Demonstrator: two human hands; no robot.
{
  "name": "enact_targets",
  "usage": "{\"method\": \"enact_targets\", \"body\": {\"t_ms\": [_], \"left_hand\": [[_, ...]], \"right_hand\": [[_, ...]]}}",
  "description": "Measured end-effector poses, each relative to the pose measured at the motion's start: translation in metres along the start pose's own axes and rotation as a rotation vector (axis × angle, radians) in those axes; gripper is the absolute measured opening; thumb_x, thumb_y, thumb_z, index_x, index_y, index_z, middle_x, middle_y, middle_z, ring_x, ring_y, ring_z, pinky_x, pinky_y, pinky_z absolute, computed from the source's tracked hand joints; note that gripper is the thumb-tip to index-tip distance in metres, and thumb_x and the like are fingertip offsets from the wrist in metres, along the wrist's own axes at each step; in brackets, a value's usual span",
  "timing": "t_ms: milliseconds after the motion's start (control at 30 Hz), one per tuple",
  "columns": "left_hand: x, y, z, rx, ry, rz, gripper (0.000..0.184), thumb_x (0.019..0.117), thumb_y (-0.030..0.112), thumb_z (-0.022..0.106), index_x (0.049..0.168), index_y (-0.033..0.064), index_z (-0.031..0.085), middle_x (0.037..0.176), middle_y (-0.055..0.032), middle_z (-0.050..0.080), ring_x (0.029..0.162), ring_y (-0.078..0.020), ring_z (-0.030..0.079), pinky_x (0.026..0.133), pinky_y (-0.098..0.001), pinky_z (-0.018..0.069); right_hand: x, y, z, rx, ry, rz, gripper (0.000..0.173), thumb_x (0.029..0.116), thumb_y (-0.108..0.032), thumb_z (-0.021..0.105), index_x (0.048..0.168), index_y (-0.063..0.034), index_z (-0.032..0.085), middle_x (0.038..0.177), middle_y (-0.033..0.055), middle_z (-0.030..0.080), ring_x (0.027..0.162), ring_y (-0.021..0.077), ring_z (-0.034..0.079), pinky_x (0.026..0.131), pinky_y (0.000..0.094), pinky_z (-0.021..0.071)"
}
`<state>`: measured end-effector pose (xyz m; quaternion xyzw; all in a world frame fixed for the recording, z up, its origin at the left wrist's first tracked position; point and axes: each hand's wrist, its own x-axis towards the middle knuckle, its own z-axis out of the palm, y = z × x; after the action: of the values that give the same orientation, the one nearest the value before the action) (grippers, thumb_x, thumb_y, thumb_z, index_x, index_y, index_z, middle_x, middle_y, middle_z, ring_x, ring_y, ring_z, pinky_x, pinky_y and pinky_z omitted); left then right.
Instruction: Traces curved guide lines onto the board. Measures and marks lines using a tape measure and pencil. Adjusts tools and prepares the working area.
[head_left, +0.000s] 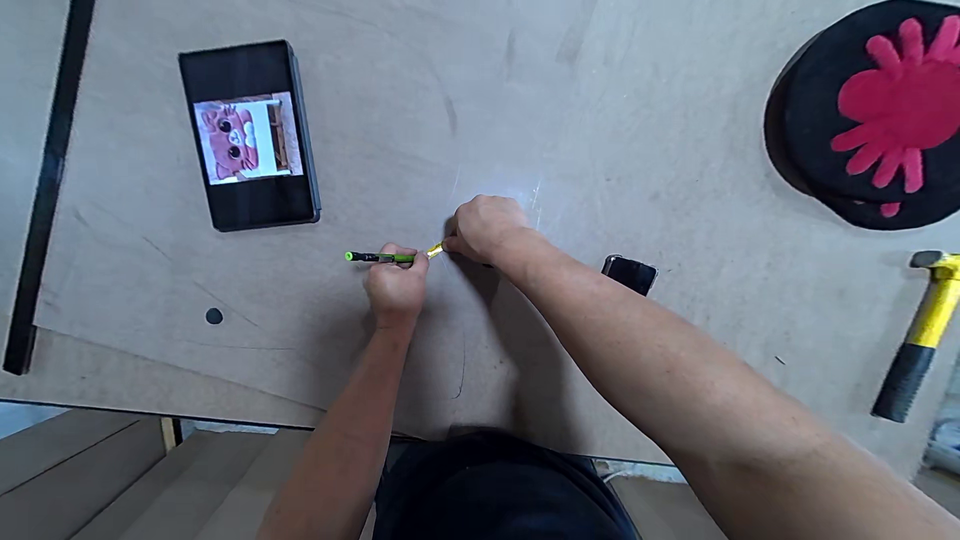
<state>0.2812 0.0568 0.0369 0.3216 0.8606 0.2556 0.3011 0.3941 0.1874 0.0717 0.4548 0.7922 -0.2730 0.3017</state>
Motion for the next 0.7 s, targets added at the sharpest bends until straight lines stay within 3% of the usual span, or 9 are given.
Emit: {"method": "enact_targets", "body": {"t_ms": [233, 700], "left_hand": [[0.001, 0.001, 0.002, 0.057, 0.019, 0.044, 0.019, 0.0884, 0.024, 0.078, 0.088, 0.0102, 0.066, 0.078, -0.0034, 0.070, 0.072, -0.0154, 0.067, 0.067, -0.0413, 0.0525], [0.001, -0.006, 0.010, 0.027, 0.061, 0.166, 0.016, 0.0892, 0.018, 0.073, 0.082, 0.0094, 0.062, 0.075, -0.0020, 0.069, 0.067, -0.0098, 0.065, 0.063, -0.0330, 0.0508]], "right_hand": [[-0.005, -0.002, -0.004, 0.032, -0.002, 0.015, 0.045, 0.0964, -0.054, 0.062, 0.091, -0.0097, 0.071, 0.098, 0.0169, 0.070, 0.096, 0.0382, 0.069, 0.072, 0.0606, 0.0527], [-0.005, -0.004, -0.004, 0.020, -0.012, 0.034, 0.046, 0.0964, -0.054, 0.062, 0.091, -0.0085, 0.070, 0.099, 0.0171, 0.070, 0.097, 0.0375, 0.069, 0.071, 0.0593, 0.0528]]}}
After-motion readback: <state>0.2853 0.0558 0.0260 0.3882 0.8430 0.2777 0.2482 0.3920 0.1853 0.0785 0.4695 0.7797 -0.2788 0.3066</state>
